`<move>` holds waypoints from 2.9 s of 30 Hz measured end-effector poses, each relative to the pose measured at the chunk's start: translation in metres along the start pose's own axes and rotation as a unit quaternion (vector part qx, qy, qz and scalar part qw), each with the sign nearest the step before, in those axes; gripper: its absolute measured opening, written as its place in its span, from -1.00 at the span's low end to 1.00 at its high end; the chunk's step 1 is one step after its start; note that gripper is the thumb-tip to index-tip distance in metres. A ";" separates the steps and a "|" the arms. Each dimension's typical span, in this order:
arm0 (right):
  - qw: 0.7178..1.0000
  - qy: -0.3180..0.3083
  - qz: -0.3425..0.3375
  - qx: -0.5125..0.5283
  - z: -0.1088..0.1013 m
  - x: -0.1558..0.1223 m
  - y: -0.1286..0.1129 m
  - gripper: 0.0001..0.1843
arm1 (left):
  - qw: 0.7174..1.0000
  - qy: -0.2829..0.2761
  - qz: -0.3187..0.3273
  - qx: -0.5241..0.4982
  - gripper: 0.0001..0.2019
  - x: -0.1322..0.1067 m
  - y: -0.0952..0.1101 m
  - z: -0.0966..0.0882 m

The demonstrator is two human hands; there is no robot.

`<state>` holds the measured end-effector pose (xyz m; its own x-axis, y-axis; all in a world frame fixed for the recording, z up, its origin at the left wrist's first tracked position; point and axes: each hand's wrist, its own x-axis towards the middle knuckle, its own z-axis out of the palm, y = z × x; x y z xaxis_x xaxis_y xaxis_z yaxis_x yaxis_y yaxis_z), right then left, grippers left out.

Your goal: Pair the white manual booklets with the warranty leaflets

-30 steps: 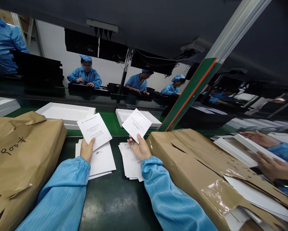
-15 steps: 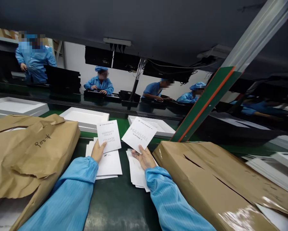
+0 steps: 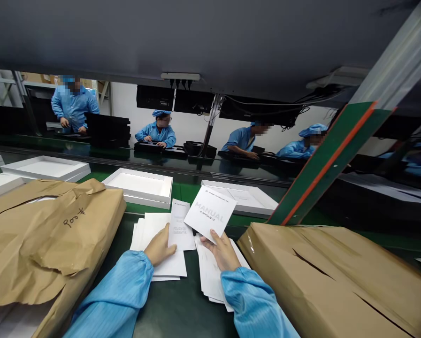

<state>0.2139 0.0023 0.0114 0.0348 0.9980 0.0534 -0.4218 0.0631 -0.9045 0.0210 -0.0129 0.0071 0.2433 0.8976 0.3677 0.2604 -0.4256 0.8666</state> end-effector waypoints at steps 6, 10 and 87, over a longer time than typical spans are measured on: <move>1.000 0.003 -0.001 -0.003 0.003 -0.002 -0.001 -0.69 | 0.997 0.053 -0.051 -0.002 -0.75 0.001 -0.005 -0.006; 1.000 -0.001 0.004 -0.007 0.005 -0.004 -0.003 -0.67 | 0.992 0.069 -0.090 -0.062 -0.77 0.001 -0.006 -0.005; 0.965 -0.029 0.037 -0.257 0.071 0.090 -0.054 -0.89 | 0.892 0.196 -0.194 0.358 -0.75 0.013 -0.032 -0.031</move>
<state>0.1758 0.0893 0.0954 -0.0350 0.9993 -0.0094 0.0850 -0.0064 -0.9964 -0.0131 0.0163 -0.0056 -0.3030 0.9051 0.2984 0.8179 0.0862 0.5689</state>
